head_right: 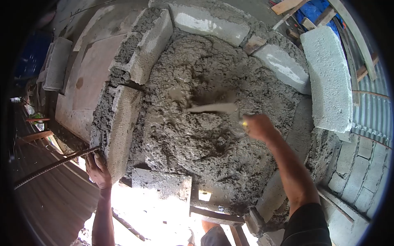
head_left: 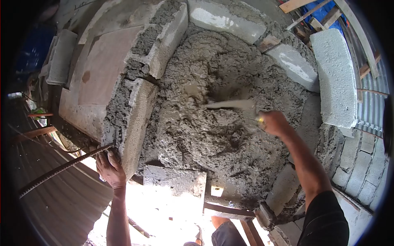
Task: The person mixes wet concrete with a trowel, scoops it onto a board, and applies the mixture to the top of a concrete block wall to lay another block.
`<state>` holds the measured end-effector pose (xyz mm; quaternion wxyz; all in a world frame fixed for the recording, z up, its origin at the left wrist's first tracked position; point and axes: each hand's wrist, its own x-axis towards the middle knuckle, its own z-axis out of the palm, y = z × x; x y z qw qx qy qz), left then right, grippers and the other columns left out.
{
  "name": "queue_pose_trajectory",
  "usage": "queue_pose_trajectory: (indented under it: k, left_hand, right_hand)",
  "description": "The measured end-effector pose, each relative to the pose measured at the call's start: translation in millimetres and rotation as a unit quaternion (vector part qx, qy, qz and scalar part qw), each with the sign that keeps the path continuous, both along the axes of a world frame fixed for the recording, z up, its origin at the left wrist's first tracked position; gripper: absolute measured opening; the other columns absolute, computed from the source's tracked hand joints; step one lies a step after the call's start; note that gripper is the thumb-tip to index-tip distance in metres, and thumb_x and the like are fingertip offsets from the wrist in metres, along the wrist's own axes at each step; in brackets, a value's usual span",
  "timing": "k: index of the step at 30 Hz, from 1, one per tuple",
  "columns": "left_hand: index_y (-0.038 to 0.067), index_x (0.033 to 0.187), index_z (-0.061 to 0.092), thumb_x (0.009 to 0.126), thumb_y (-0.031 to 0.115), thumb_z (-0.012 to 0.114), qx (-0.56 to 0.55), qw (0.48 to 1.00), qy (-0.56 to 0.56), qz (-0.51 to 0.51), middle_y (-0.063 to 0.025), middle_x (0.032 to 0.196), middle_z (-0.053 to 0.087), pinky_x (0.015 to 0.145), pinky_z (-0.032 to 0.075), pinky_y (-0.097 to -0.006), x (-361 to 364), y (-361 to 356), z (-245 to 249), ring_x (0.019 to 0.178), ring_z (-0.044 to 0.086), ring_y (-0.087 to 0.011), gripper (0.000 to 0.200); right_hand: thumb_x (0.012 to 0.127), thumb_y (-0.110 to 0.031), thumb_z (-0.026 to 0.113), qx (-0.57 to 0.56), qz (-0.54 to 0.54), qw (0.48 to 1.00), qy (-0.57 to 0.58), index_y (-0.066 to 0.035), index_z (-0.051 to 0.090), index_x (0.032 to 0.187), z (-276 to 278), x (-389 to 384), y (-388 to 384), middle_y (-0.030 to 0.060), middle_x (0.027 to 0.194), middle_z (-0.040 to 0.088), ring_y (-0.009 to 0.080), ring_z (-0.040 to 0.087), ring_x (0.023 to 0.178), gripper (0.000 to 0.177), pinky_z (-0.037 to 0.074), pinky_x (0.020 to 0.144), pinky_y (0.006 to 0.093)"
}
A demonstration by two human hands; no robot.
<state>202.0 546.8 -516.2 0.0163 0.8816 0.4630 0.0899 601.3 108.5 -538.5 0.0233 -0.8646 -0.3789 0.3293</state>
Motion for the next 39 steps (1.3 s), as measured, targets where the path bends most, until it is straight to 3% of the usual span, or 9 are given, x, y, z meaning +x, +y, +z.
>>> queue_pose_trajectory:
  k: [5, 8, 10, 16, 30, 33, 34, 35, 39]
  left_hand:
    - [-0.006, 0.135, 0.050, 0.102, 0.046, 0.037, 0.017, 1.000, -0.010, -0.009, -0.0274, 0.136, 0.051, 0.107, 0.032, -0.0491, -2, 1, -3, 0.126, 0.046, -0.0429, 0.063]
    - [-0.003, 0.135, 0.051, 0.101, 0.044, 0.041, 0.019, 1.000, -0.002, -0.005, -0.0267, 0.130, 0.054, 0.105, 0.032, -0.0510, -1, 0, -2, 0.121, 0.049, -0.0424, 0.059]
    - [-0.007, 0.133, 0.051, 0.102, 0.045, 0.038, -0.004, 1.000, -0.019, -0.009, -0.0278, 0.134, 0.052, 0.107, 0.032, -0.0494, 5, -3, 6, 0.125, 0.047, -0.0433, 0.061]
    - [-0.008, 0.134, 0.050, 0.102, 0.044, 0.040, -0.002, 1.000, -0.025, -0.010, -0.0269, 0.132, 0.054, 0.105, 0.034, -0.0488, 7, -4, 5, 0.123, 0.049, -0.0426, 0.061]
    - [-0.007, 0.133, 0.051, 0.100, 0.051, 0.038, 0.032, 0.999, -0.026, -0.007, -0.0244, 0.132, 0.054, 0.105, 0.034, -0.0493, 0, -1, -3, 0.122, 0.049, -0.0409, 0.068]
    - [-0.008, 0.131, 0.052, 0.100, 0.048, 0.041, 0.026, 0.999, -0.035, -0.013, -0.0252, 0.130, 0.054, 0.104, 0.035, -0.0489, 1, -1, 0, 0.120, 0.050, -0.0415, 0.065]
    - [-0.008, 0.130, 0.052, 0.100, 0.048, 0.041, 0.029, 0.999, -0.029, -0.010, -0.0253, 0.130, 0.054, 0.104, 0.035, -0.0489, 2, -2, 1, 0.120, 0.050, -0.0415, 0.065]
    - [-0.008, 0.130, 0.052, 0.100, 0.047, 0.041, 0.025, 0.999, -0.032, -0.012, -0.0254, 0.129, 0.055, 0.103, 0.035, -0.0487, 5, -4, 4, 0.120, 0.050, -0.0413, 0.063]
    - [-0.008, 0.131, 0.052, 0.101, 0.045, 0.041, 0.033, 0.999, -0.023, -0.014, -0.0251, 0.129, 0.055, 0.104, 0.035, -0.0487, 3, -2, 2, 0.119, 0.050, -0.0408, 0.062]
  right_hand:
    - [0.087, -0.015, 0.062, 0.094, -0.116, 0.965, -0.215, -0.004, 0.058, 0.118, -21, 129, 107, 0.0216, 0.098, 0.069, 0.0363, 0.070, 0.085, 0.034, 0.056, 0.074, 0.0452]
    - [0.084, -0.012, 0.060, 0.064, -0.114, 0.971, -0.200, -0.001, 0.058, 0.122, -52, 149, 190, 0.0255, 0.096, 0.069, 0.0398, 0.069, 0.083, 0.039, 0.056, 0.074, 0.0456]
    - [0.082, -0.009, 0.059, -0.092, -0.076, 0.986, -0.115, 0.002, 0.058, 0.125, -82, 133, 224, 0.0281, 0.096, 0.068, 0.0372, 0.070, 0.082, 0.044, 0.056, 0.073, 0.0443]
    - [0.080, -0.003, 0.058, -0.014, -0.143, 0.988, 0.054, 0.005, 0.062, 0.120, -30, 43, 188, 0.0288, 0.097, 0.067, 0.0336, 0.070, 0.083, 0.041, 0.055, 0.075, 0.0419]
    - [0.082, 0.001, 0.057, -0.164, 0.012, 0.972, 0.165, 0.001, 0.062, 0.115, 16, -131, 74, 0.0169, 0.086, 0.067, 0.0216, 0.067, 0.072, 0.033, 0.059, 0.063, 0.0332]
    - [0.082, -0.005, 0.064, -0.113, 0.107, 0.987, 0.025, -0.011, 0.066, 0.113, 27, -61, 59, 0.0123, 0.086, 0.069, 0.0204, 0.067, 0.071, 0.031, 0.058, 0.064, 0.0343]
    - [0.083, -0.006, 0.064, -0.054, 0.036, 0.998, -0.007, -0.013, 0.065, 0.114, 30, -39, 64, 0.0137, 0.088, 0.070, 0.0207, 0.068, 0.074, 0.032, 0.058, 0.065, 0.0361]
    - [0.084, -0.010, 0.064, -0.045, -0.068, 0.996, -0.019, -0.009, 0.062, 0.116, 27, -17, 79, 0.0163, 0.090, 0.070, 0.0247, 0.070, 0.079, 0.032, 0.058, 0.068, 0.0394]
    - [0.085, -0.010, 0.061, 0.001, -0.115, 0.983, -0.145, -0.001, 0.060, 0.117, -9, 47, 163, 0.0213, 0.096, 0.069, 0.0339, 0.070, 0.086, 0.033, 0.057, 0.076, 0.0444]
